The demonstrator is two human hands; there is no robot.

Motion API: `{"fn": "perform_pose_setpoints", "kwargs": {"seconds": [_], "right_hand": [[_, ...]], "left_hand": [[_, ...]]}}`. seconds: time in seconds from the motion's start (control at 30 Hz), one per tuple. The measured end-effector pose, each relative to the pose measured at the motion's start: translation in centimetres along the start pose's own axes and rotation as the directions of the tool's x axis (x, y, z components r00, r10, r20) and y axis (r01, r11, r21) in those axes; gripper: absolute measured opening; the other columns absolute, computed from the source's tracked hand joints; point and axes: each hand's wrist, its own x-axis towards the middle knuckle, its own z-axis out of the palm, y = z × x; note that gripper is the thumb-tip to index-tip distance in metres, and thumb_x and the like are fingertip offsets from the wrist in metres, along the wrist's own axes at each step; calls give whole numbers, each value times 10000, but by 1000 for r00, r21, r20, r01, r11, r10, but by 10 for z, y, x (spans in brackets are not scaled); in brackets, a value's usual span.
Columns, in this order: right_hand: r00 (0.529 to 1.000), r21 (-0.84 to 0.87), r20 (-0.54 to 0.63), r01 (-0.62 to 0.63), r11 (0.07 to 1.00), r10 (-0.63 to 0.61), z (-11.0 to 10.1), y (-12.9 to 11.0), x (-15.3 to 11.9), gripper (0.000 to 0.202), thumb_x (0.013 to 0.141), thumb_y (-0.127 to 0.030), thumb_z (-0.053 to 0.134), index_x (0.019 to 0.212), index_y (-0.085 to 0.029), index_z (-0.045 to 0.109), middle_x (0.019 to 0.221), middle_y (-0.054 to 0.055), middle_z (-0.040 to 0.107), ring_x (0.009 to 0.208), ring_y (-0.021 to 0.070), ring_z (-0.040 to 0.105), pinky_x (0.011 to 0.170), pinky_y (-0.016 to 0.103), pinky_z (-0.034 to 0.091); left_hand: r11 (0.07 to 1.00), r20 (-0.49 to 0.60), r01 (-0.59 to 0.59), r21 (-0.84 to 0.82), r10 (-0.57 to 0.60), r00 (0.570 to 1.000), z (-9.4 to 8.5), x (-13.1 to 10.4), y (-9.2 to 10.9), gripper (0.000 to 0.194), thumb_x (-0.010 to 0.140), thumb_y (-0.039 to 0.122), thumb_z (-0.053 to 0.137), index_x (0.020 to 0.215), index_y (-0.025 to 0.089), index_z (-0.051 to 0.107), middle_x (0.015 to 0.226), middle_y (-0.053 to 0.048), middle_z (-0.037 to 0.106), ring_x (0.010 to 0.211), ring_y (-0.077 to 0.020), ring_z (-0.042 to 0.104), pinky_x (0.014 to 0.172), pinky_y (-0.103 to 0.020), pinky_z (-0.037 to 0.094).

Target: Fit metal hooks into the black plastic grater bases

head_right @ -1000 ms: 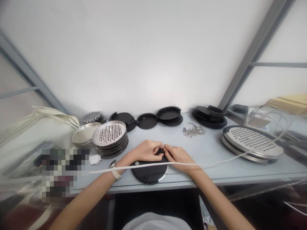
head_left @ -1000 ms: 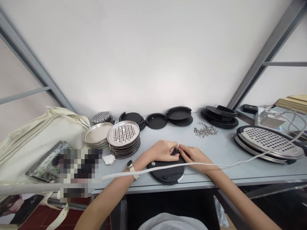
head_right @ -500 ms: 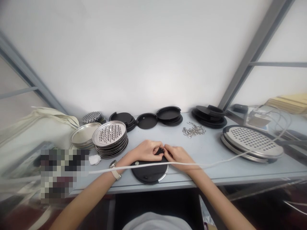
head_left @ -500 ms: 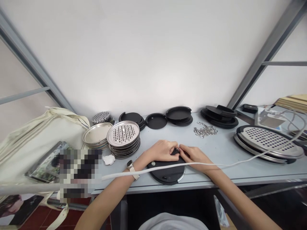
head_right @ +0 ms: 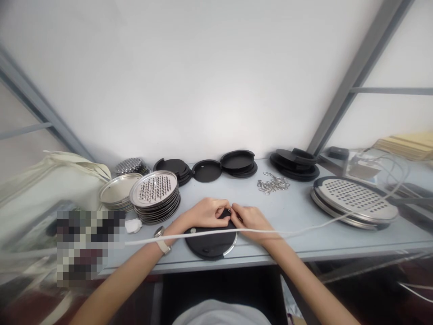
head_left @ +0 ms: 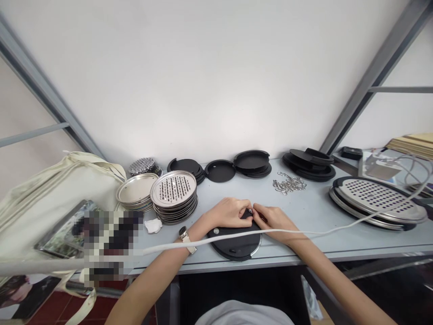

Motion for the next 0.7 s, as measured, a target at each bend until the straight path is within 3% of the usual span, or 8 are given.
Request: {"fn": "perform_pose_setpoints", "kwargs": {"seconds": [0.7], "right_hand": [[1000,32,-20,-3,999,4,1,1,1,264,889,-318,316,751,-201,509,588,9,568,474,117,449,506,230,280]], "left_hand": [[1000,16,-4,-4,4,1000,-3,-1,2,113,738,277,543,748,180,485,582,61,471,504,-70,388,497,-210,255]]}}
